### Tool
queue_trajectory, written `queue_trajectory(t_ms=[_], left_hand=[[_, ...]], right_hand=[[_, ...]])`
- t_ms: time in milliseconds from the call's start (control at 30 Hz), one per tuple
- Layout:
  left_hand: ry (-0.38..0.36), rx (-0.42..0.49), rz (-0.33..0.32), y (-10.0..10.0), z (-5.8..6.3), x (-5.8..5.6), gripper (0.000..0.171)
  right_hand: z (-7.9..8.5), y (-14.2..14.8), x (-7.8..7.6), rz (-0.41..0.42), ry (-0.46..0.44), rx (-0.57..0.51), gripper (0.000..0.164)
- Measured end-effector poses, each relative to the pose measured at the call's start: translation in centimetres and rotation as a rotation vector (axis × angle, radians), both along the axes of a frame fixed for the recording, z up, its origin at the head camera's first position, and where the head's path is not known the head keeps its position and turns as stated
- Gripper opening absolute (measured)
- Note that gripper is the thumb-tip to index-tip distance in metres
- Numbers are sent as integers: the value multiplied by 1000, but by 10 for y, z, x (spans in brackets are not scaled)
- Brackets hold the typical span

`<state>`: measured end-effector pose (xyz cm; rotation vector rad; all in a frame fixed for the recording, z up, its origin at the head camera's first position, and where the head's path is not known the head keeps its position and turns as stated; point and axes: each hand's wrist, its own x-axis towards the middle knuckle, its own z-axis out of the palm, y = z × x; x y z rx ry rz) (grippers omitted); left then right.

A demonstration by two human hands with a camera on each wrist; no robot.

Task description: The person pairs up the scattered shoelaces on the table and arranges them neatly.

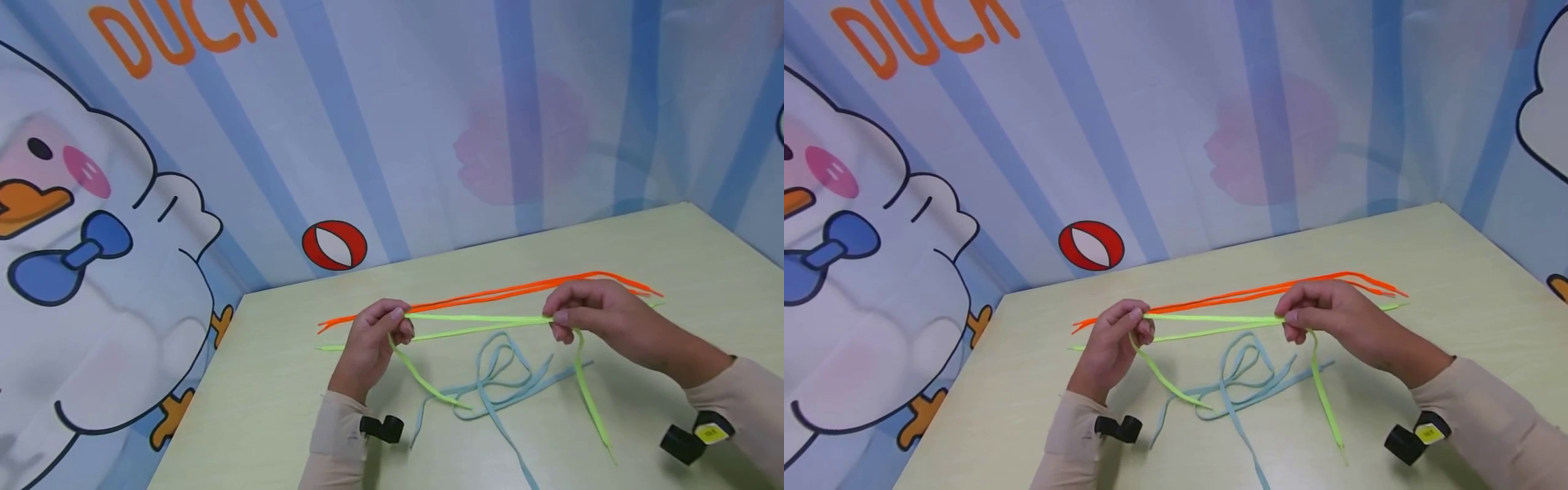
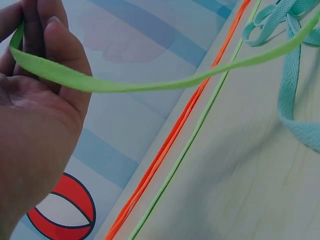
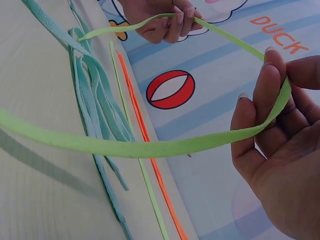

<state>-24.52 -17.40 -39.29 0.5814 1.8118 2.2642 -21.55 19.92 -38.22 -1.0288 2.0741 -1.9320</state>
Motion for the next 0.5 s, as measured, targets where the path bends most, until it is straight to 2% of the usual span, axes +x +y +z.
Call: queue_trajectory(t_ms=[500], left_hand=[[-28, 55, 43, -6, -1, -3, 14]], right_hand=[[-2, 9, -4, 36, 17, -85, 19]])
